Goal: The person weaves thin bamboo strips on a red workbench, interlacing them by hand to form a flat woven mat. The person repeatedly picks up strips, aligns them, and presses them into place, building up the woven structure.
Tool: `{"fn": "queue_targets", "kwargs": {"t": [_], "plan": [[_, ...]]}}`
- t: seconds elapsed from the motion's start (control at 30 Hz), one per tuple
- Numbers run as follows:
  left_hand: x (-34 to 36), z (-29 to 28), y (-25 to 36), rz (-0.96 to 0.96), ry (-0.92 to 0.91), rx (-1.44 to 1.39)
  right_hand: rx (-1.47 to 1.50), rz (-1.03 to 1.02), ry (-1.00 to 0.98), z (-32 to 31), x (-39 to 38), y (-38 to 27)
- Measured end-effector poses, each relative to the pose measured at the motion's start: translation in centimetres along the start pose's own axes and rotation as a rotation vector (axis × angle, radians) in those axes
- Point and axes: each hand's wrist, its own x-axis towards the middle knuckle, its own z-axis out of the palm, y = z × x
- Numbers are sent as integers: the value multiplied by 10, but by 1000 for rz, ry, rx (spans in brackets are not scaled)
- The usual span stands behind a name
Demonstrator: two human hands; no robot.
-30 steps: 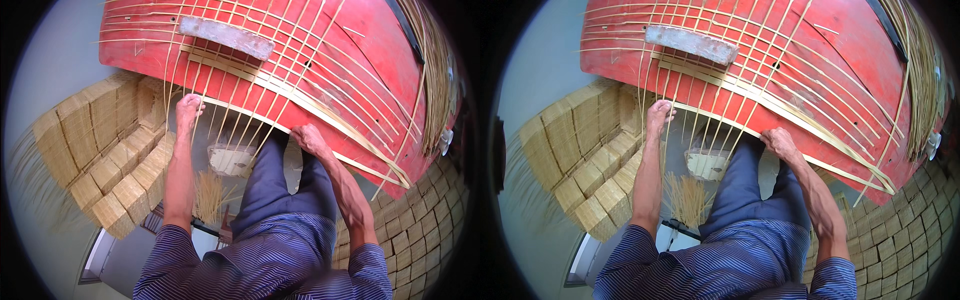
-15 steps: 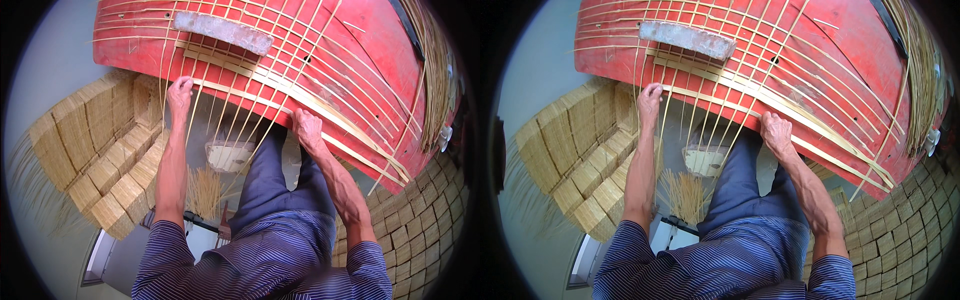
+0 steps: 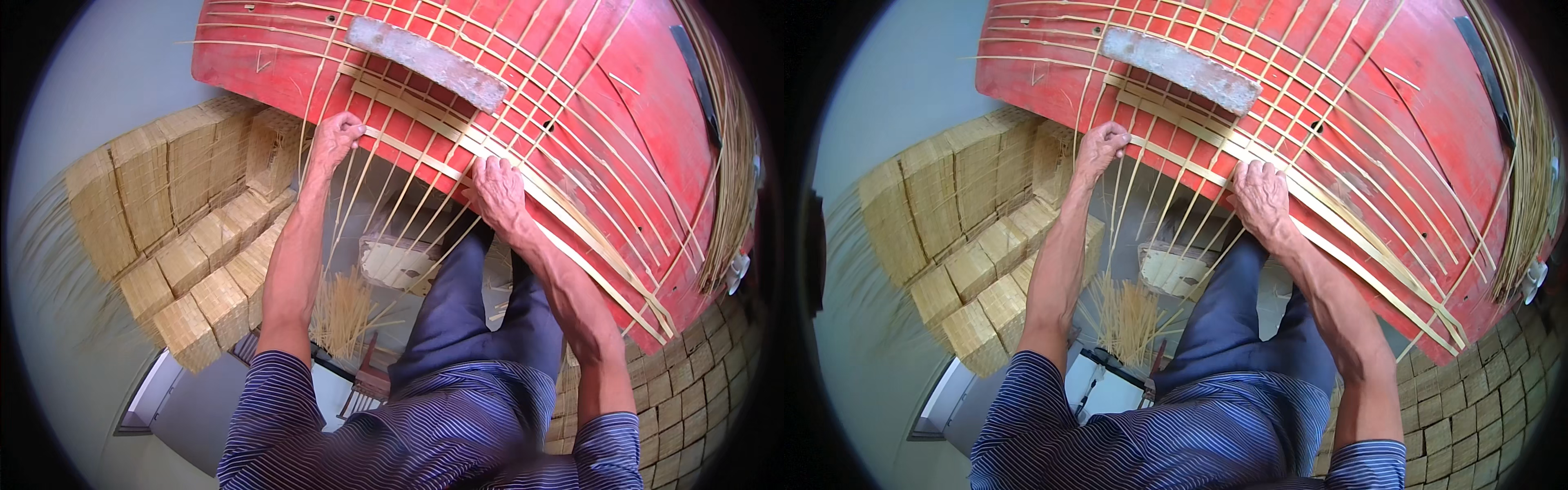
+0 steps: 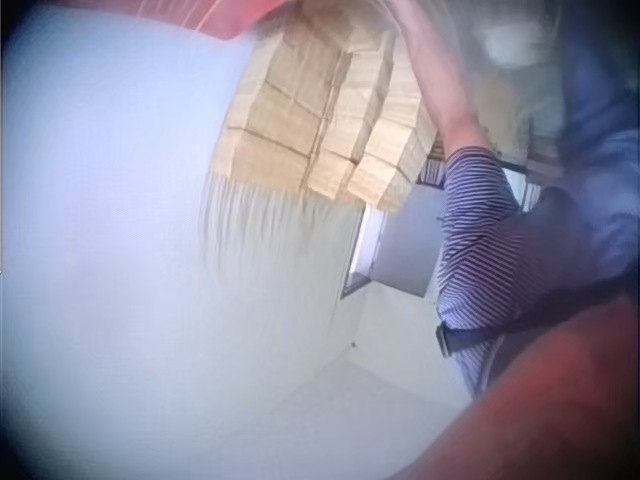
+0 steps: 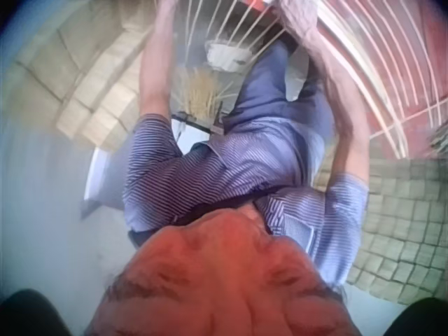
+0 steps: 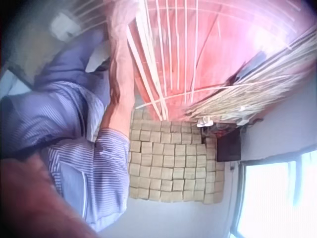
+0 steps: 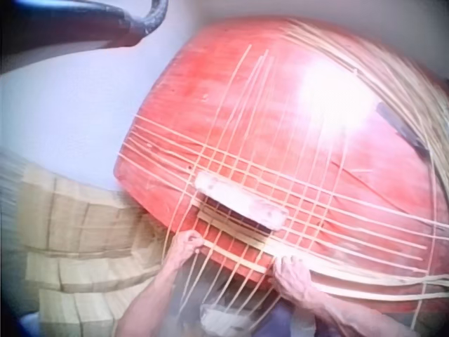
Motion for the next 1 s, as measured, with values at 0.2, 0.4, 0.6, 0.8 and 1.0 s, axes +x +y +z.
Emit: {"fn": "queue_targets", "kwargs": {"t": [0.2,0.4,0.6,0.8,1.0], "plan": [[6,3,8,78,58,68,-40,-82,18,19,13,12],[15,19,23,152,155,187,37,-77,3,23,16,25],[15,11,8,191,222,176,136,-77,-22,16,26,20],[-17,35,43,469,219,958,195,-82,-32,17,26,25],[-24,82,56,885,61,1220,195,-64,-120,11,29,27]]}}
